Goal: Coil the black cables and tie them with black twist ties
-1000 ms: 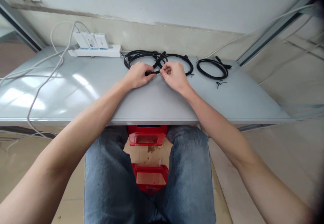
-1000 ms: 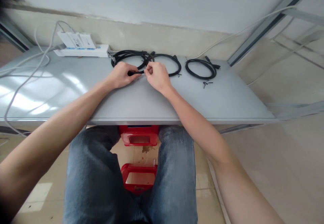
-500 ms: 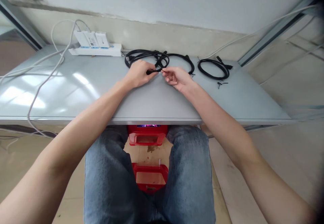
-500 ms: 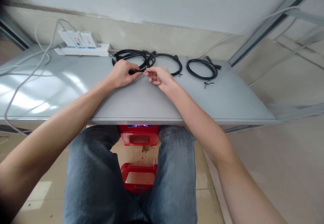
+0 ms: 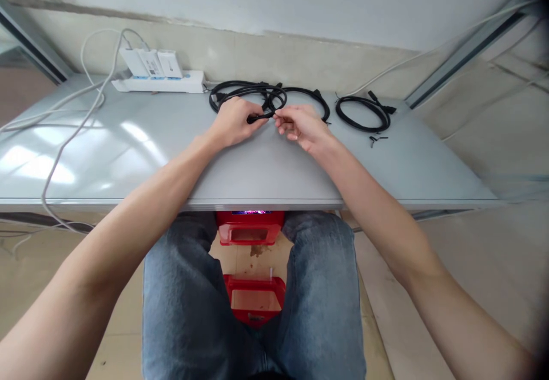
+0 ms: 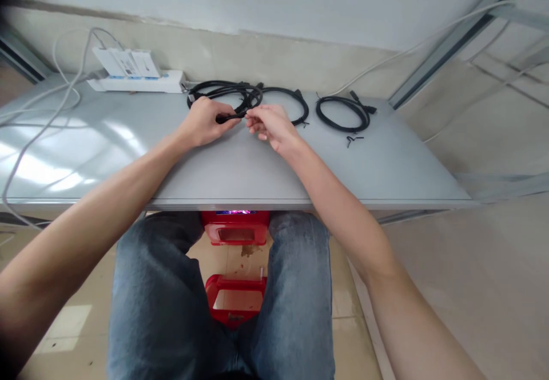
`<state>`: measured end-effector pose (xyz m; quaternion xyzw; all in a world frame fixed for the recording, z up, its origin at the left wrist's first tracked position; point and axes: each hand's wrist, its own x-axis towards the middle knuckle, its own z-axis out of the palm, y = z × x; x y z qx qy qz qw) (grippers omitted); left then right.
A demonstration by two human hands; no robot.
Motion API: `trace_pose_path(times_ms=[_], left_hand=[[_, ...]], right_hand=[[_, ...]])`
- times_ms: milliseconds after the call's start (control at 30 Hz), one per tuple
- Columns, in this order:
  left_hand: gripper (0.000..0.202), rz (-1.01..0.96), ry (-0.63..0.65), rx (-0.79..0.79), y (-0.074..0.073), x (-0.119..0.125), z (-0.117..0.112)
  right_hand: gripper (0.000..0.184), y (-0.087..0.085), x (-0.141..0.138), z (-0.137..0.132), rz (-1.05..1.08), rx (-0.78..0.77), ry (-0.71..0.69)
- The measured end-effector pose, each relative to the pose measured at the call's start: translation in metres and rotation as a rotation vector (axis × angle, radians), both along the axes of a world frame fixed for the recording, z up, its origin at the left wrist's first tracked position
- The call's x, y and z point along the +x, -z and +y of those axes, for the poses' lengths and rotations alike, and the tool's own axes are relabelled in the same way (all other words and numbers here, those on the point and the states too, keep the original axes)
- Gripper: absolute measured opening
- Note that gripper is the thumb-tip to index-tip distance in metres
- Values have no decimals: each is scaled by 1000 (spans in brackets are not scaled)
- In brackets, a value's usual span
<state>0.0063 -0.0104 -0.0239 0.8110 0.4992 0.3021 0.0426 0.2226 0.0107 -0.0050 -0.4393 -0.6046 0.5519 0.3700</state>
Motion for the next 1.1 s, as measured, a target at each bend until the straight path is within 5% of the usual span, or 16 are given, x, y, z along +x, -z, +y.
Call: trace_pose_path(times_ms=[233, 433, 833, 1100], left_hand=[[32, -16, -14, 19, 2, -2, 1], [32, -16, -19, 16, 0, -4, 1], [30, -25, -25, -11, 0, -3, 1], [37, -5, -27, 2, 0, -3, 0]], right_hand=[[31, 11, 5, 0, -320, 645, 56], [37, 18, 11, 10, -397, 949, -43], [36, 18, 14, 16, -422, 1018, -23], [43, 19, 10, 16, -389, 880, 45]])
